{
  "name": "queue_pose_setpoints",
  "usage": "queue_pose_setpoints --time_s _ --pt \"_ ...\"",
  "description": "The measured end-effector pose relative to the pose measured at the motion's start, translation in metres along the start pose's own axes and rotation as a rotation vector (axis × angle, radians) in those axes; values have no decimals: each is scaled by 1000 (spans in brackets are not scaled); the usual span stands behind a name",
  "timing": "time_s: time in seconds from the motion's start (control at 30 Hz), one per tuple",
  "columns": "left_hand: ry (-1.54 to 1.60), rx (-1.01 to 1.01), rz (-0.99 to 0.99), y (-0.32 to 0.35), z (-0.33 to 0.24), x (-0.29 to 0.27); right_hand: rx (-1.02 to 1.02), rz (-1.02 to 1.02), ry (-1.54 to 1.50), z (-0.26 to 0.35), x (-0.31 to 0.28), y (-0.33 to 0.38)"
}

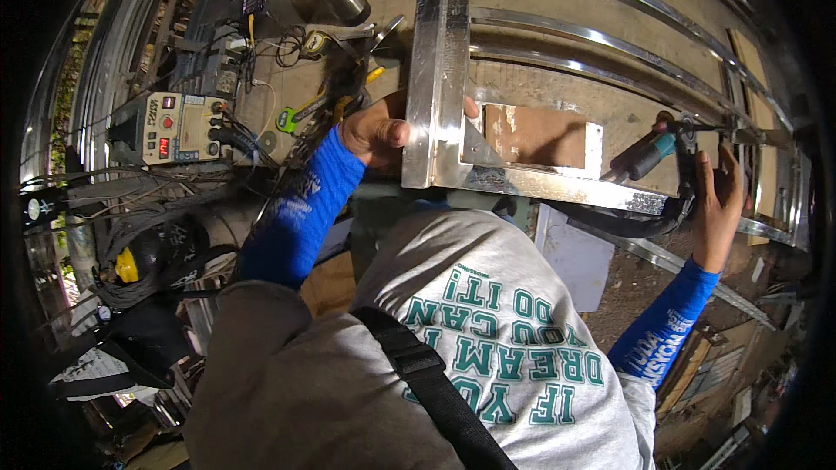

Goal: The person holds a rectangular metal frame with a wooden insert and uses a welding torch to tack weld the corners. They repeatedly reposition the frame and apply short welds at multiple joints.

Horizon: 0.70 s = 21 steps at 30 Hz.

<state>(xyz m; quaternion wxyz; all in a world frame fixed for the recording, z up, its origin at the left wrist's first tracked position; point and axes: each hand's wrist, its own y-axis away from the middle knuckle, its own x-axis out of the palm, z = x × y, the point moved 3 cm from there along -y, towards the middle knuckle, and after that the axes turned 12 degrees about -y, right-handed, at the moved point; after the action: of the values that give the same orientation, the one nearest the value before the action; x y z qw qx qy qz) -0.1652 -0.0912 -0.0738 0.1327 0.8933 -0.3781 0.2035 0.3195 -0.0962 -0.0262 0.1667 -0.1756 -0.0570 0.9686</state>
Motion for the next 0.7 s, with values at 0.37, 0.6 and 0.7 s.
queue_pose_setpoints --time_s 0.37,0.6,0.7 --pt "143 26 233 32 -7 -30 602 967 -409 82 190 191" --pt "-110 122 -6 74 -25 -29 -274 638 257 15 278 186" --pt "-184 161 44 83 -35 -30 451 772 -118 66 259 191"
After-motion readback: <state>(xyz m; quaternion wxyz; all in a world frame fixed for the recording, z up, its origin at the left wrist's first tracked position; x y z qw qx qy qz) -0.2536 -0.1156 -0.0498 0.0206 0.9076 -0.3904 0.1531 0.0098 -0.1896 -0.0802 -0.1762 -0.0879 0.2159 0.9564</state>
